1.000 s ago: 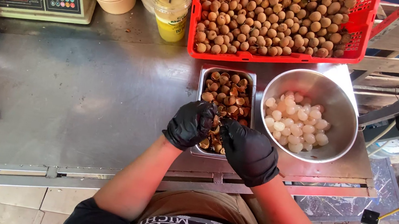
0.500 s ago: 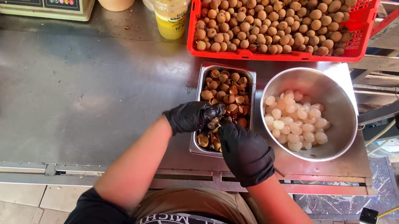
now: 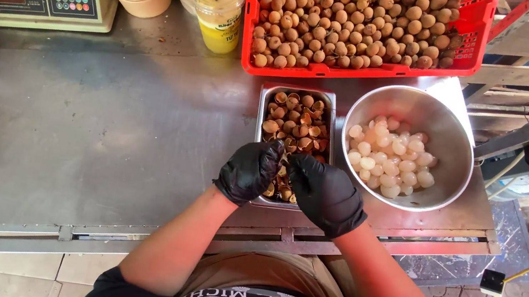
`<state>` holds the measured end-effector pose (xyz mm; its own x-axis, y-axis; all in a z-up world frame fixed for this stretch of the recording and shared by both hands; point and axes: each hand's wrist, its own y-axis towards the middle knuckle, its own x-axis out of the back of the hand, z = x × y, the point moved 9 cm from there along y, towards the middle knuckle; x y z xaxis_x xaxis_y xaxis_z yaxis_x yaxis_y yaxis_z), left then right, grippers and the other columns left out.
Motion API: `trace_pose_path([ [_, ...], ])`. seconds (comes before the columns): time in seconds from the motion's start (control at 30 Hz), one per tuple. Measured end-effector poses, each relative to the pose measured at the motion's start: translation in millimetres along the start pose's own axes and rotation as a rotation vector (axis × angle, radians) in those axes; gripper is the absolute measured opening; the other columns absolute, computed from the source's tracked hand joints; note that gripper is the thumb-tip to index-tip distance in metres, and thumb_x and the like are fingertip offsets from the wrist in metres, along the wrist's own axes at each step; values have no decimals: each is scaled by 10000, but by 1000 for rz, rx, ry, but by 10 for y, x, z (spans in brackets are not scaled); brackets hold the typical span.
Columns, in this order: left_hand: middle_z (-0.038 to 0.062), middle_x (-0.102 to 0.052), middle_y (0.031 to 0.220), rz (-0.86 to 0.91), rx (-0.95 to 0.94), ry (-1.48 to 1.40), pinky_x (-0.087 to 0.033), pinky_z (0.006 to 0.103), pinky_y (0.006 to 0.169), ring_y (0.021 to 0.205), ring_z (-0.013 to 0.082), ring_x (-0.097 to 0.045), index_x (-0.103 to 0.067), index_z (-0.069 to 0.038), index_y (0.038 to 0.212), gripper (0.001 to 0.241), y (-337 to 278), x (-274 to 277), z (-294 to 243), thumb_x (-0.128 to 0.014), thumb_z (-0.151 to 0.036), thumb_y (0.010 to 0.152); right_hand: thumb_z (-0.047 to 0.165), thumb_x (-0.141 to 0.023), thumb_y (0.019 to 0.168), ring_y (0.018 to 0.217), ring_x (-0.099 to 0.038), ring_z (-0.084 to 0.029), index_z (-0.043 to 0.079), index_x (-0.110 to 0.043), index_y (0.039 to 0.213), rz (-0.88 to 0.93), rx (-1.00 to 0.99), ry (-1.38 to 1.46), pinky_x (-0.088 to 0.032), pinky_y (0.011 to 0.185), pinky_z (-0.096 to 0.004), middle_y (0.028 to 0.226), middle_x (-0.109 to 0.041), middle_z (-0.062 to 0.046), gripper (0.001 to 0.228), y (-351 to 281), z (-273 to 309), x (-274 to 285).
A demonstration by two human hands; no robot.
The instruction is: Peeling longan fruit and removing the seeds using a small seed remover tool.
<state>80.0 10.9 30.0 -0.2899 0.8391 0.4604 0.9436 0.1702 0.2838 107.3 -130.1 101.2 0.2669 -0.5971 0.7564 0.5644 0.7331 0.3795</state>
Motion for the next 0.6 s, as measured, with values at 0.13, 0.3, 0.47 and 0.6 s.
trace_pose_path([
  [0.13,224,-659,780,53,-8,-19,-463,529,673,766,450,-624,-684,-33,901,525,30,-105,59,-385,-426,1080,153,-687,898,670,-652,-428,69,-677,1028,96,-14,12,-504,580,-510,756,-674,-217,155,88,-238,-114],
  [0.3,221,-689,781,143,148,-79,-519,459,772,753,374,-661,-713,-16,961,562,6,-199,364,-383,-448,1105,184,-666,909,620,-732,-254,60,-693,1039,504,-353,151,-571,587,-392,741,-727,-159,182,91,-654,-395],
  [0.47,103,-668,1170,148,-114,-270,-503,378,915,1020,235,-621,-531,12,1428,566,-72,-596,1019,-457,-456,1119,140,-626,929,731,-649,-75,81,-701,1220,556,-452,653,-572,616,-315,886,-748,-18,305,-22,-1154,-766],
  [0.6,33,-650,949,171,565,-610,-532,284,773,801,132,-603,-710,-54,1160,548,-141,-616,1026,-503,-546,1035,269,-614,1008,673,-648,-90,66,-739,1153,613,-664,682,-570,586,-322,823,-732,-15,279,-15,-935,-619],
])
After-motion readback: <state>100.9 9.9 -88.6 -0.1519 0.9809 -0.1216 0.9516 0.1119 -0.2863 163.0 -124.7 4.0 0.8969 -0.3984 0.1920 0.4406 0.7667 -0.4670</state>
